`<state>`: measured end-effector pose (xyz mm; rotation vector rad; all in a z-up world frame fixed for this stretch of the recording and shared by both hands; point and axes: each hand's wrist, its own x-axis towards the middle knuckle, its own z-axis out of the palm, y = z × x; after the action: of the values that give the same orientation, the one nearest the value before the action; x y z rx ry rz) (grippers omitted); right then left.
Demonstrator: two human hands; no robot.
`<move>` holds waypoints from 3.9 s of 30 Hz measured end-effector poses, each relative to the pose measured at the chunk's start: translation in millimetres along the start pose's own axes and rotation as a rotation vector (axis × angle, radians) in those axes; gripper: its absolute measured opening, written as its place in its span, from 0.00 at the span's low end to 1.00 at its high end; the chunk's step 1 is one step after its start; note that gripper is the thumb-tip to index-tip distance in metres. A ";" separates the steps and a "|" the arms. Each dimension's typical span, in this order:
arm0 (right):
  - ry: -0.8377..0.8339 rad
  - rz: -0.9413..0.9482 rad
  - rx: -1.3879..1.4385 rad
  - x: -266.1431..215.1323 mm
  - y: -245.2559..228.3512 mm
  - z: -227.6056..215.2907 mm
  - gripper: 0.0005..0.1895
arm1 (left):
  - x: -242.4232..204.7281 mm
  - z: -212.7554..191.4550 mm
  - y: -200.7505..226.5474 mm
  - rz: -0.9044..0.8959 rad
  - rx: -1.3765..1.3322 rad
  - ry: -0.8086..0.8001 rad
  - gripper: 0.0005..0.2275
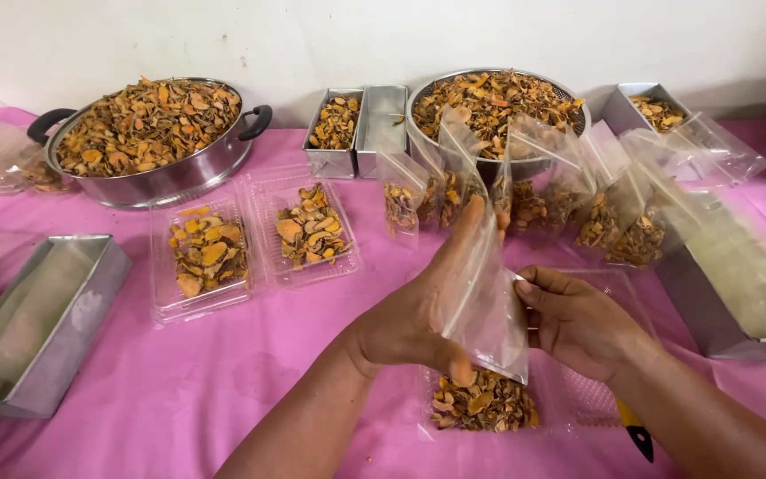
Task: Packing dried tea slices into plastic containers and then into plastic bags at a production table.
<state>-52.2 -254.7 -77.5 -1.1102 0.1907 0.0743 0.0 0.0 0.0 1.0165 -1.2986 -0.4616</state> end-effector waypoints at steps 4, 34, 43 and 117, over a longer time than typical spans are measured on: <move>-0.052 -0.017 -0.074 -8.1 -9.8 22.4 0.07 | 0.8 0.6 9.4 -0.036 0.274 0.026 0.57; 0.068 -0.367 -1.015 -31.4 -53.2 83.9 0.15 | -6.4 34.0 -20.7 0.107 1.664 0.152 0.63; -0.191 -0.293 -0.541 -34.4 -62.7 61.9 0.19 | -0.4 19.2 -13.6 -0.039 1.582 0.145 0.74; 0.193 0.016 -0.997 -46.9 -76.6 82.1 0.12 | -11.7 1.4 -10.4 -0.296 1.674 0.068 0.47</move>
<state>-76.9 -213.5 34.3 -2.1133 0.3516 0.0773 -1.8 3.3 -15.3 2.5592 -1.3373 0.6453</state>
